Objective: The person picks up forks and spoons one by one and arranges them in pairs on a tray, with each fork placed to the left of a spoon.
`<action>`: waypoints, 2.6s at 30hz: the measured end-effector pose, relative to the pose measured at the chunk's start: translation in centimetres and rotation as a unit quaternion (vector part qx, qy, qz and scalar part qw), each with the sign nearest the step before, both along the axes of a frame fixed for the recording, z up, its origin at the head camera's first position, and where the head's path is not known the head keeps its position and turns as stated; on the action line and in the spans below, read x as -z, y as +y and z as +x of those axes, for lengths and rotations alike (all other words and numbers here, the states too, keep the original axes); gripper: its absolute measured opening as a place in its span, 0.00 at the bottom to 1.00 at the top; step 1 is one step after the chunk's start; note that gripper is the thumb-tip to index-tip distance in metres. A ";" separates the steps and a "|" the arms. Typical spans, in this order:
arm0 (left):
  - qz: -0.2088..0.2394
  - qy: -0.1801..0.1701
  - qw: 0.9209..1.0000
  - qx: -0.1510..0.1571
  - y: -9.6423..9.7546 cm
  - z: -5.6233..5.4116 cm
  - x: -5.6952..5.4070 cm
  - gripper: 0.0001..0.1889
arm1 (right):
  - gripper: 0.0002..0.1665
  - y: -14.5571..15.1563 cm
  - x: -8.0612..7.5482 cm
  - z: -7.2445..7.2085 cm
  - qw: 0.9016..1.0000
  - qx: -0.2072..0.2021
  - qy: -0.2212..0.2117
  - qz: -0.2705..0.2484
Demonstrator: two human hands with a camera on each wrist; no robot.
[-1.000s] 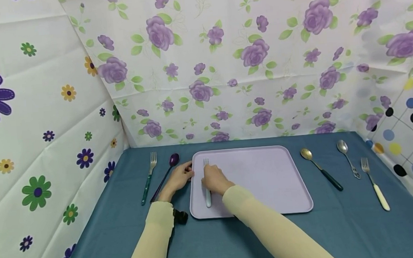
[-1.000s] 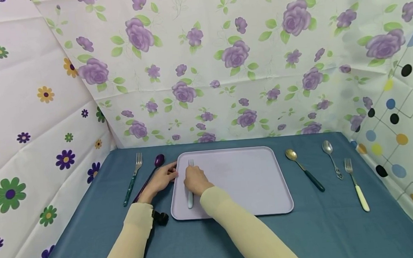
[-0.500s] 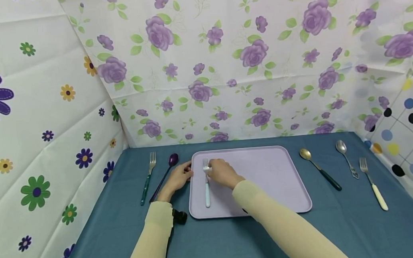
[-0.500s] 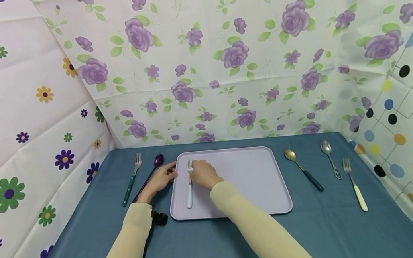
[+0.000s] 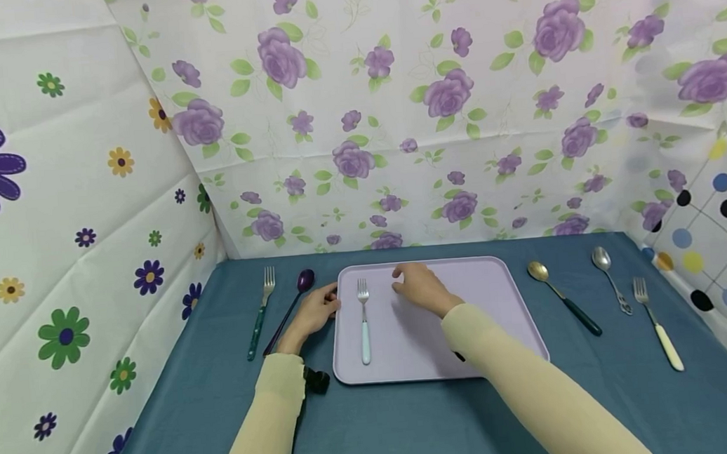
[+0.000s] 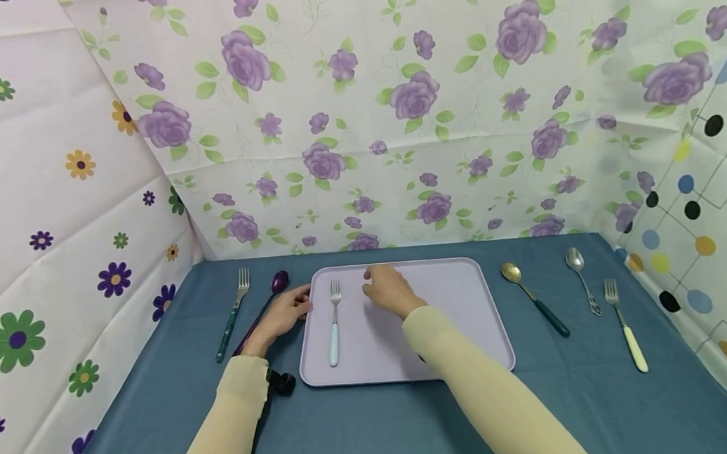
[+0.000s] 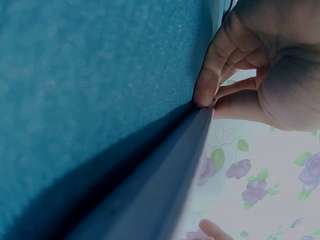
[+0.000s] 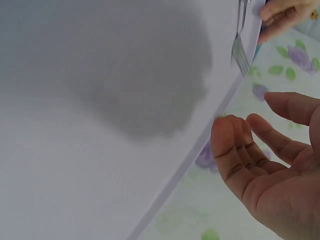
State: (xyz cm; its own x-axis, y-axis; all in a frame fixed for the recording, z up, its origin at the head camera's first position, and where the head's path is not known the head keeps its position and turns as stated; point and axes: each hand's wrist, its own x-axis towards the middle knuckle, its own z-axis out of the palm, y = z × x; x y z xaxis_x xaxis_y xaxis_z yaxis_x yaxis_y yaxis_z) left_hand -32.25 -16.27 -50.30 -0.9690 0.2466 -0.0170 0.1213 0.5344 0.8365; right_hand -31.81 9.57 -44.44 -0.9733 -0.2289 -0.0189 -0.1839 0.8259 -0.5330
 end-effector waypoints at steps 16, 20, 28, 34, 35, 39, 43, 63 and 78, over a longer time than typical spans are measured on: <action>-0.008 -0.002 1.000 -0.005 0.1 0.2 -0.2 0.27 | 0.20 6.8 -1.4 -1.4 1.000 0.015 0.004 -0.020; -0.008 0.000 1.000 -0.002 0.0 0.2 -0.2 0.27 | 0.21 8.1 -1.5 -1.4 1.000 0.022 0.004 -0.021; -0.004 -0.003 1.000 -0.003 -0.1 0.3 -0.3 0.27 | 0.20 11.1 -1.4 -1.3 0.999 0.041 -0.003 -0.023; -0.003 -0.002 1.000 0.001 -0.1 0.3 -0.3 0.27 | 0.21 13.8 -1.4 -0.9 0.998 0.051 -0.008 -0.025; -0.003 -0.002 1.000 -0.001 -0.1 0.3 -0.4 0.27 | 0.22 14.2 -1.4 -0.9 0.998 0.051 -0.007 -0.025; -0.001 -0.005 1.000 -0.004 -0.2 0.3 -0.4 0.27 | 0.22 15.8 -1.4 -0.7 0.998 0.055 -0.005 -0.031; -0.003 -0.004 1.000 -0.002 -0.1 0.3 -0.3 0.27 | 0.22 17.1 -1.7 -0.3 0.998 0.058 -0.009 -0.034; 0.001 -0.004 1.000 -0.002 0.0 0.3 -0.3 0.27 | 0.25 23.9 -1.4 0.5 0.996 0.083 -0.022 -0.016; 0.011 0.003 1.000 0.003 -0.2 0.2 -0.2 0.27 | 0.24 26.2 -0.9 1.4 0.995 0.092 -0.022 0.011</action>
